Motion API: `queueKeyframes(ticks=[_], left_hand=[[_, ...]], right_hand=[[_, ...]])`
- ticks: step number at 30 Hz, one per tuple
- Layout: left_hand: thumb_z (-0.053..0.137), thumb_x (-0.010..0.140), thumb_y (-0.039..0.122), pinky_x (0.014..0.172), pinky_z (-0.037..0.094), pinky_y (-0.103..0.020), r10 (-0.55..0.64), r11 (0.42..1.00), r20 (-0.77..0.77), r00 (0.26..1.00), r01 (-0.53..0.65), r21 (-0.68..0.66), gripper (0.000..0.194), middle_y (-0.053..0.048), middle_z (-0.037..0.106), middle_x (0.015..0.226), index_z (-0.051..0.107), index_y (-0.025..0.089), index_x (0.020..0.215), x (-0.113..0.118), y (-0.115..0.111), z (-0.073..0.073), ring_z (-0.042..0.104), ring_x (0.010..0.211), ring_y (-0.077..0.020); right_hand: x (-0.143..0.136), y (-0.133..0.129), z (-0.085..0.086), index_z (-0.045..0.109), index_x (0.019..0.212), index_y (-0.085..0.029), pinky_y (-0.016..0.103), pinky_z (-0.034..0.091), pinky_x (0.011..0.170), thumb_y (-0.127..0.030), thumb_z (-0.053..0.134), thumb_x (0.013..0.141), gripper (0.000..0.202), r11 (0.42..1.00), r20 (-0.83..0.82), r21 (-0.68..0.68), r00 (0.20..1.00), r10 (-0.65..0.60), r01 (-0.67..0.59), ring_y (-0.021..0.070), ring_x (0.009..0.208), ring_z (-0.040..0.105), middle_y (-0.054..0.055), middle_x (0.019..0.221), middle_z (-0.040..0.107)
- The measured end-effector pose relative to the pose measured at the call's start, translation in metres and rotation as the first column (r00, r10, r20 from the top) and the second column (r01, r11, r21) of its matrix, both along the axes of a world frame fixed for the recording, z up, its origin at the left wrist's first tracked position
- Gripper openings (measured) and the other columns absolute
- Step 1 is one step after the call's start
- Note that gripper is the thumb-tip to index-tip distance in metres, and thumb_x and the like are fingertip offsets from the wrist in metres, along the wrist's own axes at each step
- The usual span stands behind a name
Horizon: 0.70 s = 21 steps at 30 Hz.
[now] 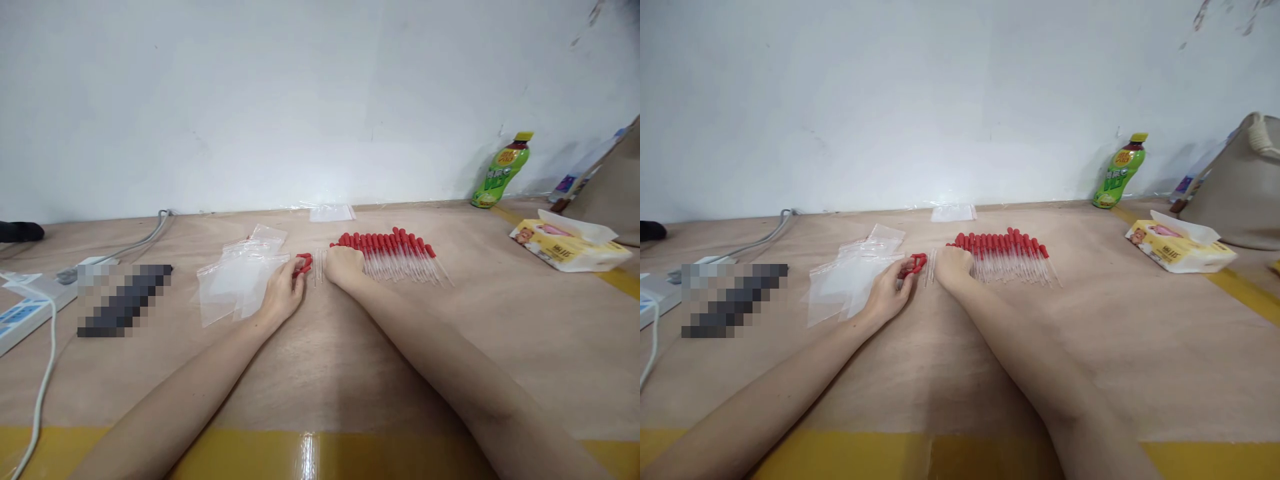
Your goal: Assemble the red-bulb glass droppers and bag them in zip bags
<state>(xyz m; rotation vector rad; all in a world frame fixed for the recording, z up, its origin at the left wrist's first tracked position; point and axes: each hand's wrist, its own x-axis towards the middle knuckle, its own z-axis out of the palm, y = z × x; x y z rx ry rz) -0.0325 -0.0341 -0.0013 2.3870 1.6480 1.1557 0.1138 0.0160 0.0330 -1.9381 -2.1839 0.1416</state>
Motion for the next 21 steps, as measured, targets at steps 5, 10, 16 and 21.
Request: queueKeyframes(ticks=[5,10,16,21], left_hand=[[0.041,0.083,0.013,0.084,0.045,-0.035,-0.007,0.993,-0.073,0.997,0.016,0.114,0.035,-0.009,0.062,0.101,0.046,0.015,0.117,0.000,-0.002,0.001,0.056,0.092,-0.0201],[0.039,0.085,0.014,0.081,0.045,-0.031,-0.098,0.994,-0.035,0.995,0.100,0.053,0.031,-0.009,0.058,0.100,0.050,0.016,0.114,0.010,-0.015,0.010,0.055,0.091,-0.0179],[0.047,0.085,0.026,0.065,0.046,-0.026,-0.190,0.974,0.055,0.980,0.196,-0.111,0.019,-0.005,0.061,0.084,0.062,0.017,0.092,0.025,-0.027,0.011,0.056,0.074,-0.0147],[0.049,0.084,0.030,0.068,0.046,-0.026,-0.271,0.951,0.081,0.959,0.280,-0.135,0.020,-0.003,0.065,0.082,0.063,0.018,0.092,0.026,-0.028,0.006,0.059,0.073,-0.0145]], right_hand=[[0.004,-0.014,0.003,0.060,0.094,-0.007,0.031,0.040,0.070,-0.014,0.042,0.079,0.025,0.999,0.012,0.047,1.000,-0.008,0.007,0.0233,0.087,0.059,0.019,0.093,0.063],[0.052,-0.047,-0.005,0.052,0.093,-0.011,0.036,0.036,0.076,-0.024,0.034,0.088,0.023,0.937,-0.079,0.264,0.963,0.259,-0.230,0.0198,0.072,0.058,0.011,0.080,0.063],[0.102,-0.072,-0.027,0.054,0.099,-0.017,0.030,0.040,0.076,-0.023,0.037,0.088,0.021,0.788,-0.226,0.409,0.786,0.576,-0.460,0.0165,0.087,0.056,0.007,0.095,0.063],[0.099,-0.078,-0.026,0.058,0.095,-0.018,0.029,0.041,0.072,-0.023,0.039,0.088,0.021,0.735,-0.195,0.476,0.757,0.624,-0.483,0.0151,0.081,0.057,0.006,0.089,0.064]])
